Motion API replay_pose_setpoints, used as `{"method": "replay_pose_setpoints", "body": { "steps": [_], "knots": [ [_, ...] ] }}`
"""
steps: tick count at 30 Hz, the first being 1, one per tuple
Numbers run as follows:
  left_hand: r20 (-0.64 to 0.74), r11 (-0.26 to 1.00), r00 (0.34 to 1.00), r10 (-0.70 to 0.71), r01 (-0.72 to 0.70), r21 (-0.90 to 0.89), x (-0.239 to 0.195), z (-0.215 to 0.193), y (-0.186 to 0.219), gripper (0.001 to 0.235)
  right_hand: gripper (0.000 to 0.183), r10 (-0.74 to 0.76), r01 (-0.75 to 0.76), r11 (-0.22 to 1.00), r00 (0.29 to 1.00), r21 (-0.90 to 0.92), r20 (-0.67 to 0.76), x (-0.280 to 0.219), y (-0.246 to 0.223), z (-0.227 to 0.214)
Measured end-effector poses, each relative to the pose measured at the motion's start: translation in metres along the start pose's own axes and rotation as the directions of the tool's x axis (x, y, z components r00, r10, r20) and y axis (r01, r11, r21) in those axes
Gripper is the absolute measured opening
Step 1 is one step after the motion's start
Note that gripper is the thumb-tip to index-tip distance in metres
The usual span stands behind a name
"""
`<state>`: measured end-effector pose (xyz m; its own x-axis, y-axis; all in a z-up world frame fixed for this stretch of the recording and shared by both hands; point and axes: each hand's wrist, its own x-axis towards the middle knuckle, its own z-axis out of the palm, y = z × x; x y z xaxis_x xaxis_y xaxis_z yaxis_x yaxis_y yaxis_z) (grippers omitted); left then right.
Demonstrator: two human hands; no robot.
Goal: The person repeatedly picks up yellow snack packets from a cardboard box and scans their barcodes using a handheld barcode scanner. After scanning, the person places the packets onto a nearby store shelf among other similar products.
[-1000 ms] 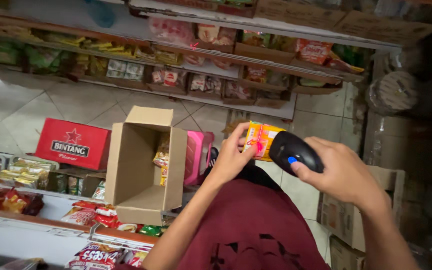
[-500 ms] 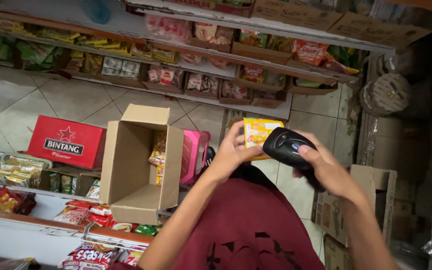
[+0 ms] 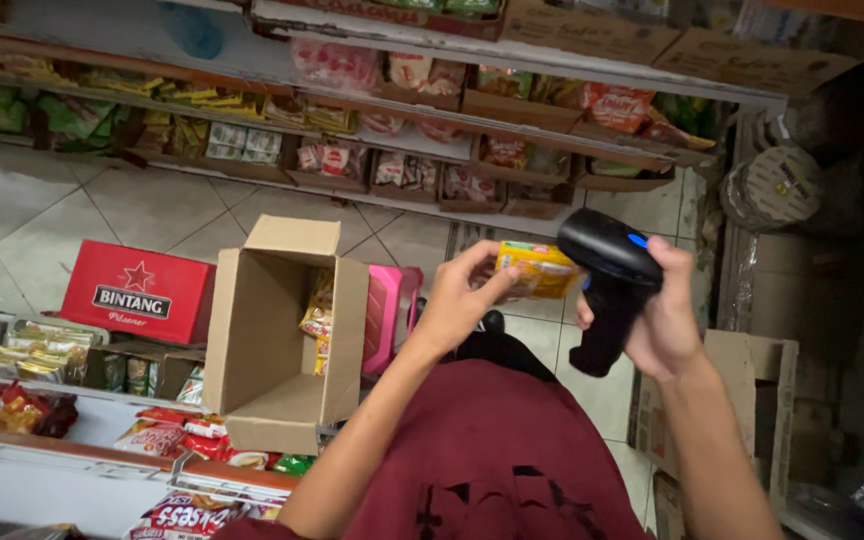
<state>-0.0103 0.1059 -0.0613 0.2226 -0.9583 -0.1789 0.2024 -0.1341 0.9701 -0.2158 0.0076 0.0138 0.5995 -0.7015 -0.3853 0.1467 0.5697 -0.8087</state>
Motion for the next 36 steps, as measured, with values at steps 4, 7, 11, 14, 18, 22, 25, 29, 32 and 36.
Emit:
{"method": "replay_pose_setpoints", "body": {
  "steps": [4, 7, 11, 14, 18, 22, 25, 29, 32, 36],
  "knots": [
    [-0.01, 0.995, 0.996, 0.094, -0.094, -0.017, 0.003, -0.001, 0.009, 0.026, 0.062, 0.106, -0.137, 0.956, 0.986, -0.259, -0.132, 0.011, -0.003, -0.017],
    [-0.023, 0.989, 0.99, 0.14, -0.141, -0.043, 0.008, -0.002, 0.009, 0.03, 0.064, 0.014, -0.132, 0.681, 0.986, -0.72, -0.167, 0.015, -0.015, -0.022],
    [-0.045, 0.991, 0.99, 0.132, -0.132, 0.004, 0.015, -0.007, 0.007, 0.037, 0.046, -0.196, 0.028, 0.324, 0.98, -0.946, -0.038, -0.003, -0.036, 0.0],
    [-0.094, 0.932, 0.964, 0.247, -0.21, 0.297, 0.018, -0.008, 0.004, 0.04, 0.044, -0.214, 0.081, 0.17, 0.976, -0.982, 0.043, -0.009, -0.048, 0.02],
    [-0.101, 0.906, 0.958, 0.269, -0.216, 0.365, 0.02, -0.005, 0.0, 0.038, 0.044, -0.141, 0.053, 0.117, 0.989, -0.992, 0.036, -0.014, -0.051, 0.04],
    [-0.083, 0.929, 0.969, 0.234, -0.197, 0.315, 0.02, -0.002, -0.001, 0.036, 0.043, -0.131, 0.104, 0.104, 0.987, -0.989, 0.091, -0.018, -0.056, 0.055],
    [-0.085, 0.938, 0.979, 0.186, -0.151, 0.312, 0.019, 0.0, 0.003, 0.037, 0.041, -0.114, 0.096, 0.123, 0.99, -0.988, 0.082, -0.021, -0.063, 0.061],
    [-0.085, 0.927, 0.979, 0.184, -0.144, 0.346, 0.017, 0.001, 0.01, 0.037, 0.041, -0.141, 0.164, 0.12, 0.979, -0.979, 0.146, -0.023, -0.065, 0.062],
    [-0.08, 0.935, 0.977, 0.199, -0.165, 0.314, 0.016, 0.0, 0.012, 0.034, 0.04, -0.131, 0.164, 0.13, 0.98, -0.978, 0.147, -0.022, -0.064, 0.058],
    [-0.038, 0.975, 0.986, 0.163, -0.154, 0.162, 0.017, 0.0, 0.009, 0.037, 0.04, -0.114, 0.142, 0.184, 0.986, -0.973, 0.122, -0.023, -0.052, 0.041]
  ]
}}
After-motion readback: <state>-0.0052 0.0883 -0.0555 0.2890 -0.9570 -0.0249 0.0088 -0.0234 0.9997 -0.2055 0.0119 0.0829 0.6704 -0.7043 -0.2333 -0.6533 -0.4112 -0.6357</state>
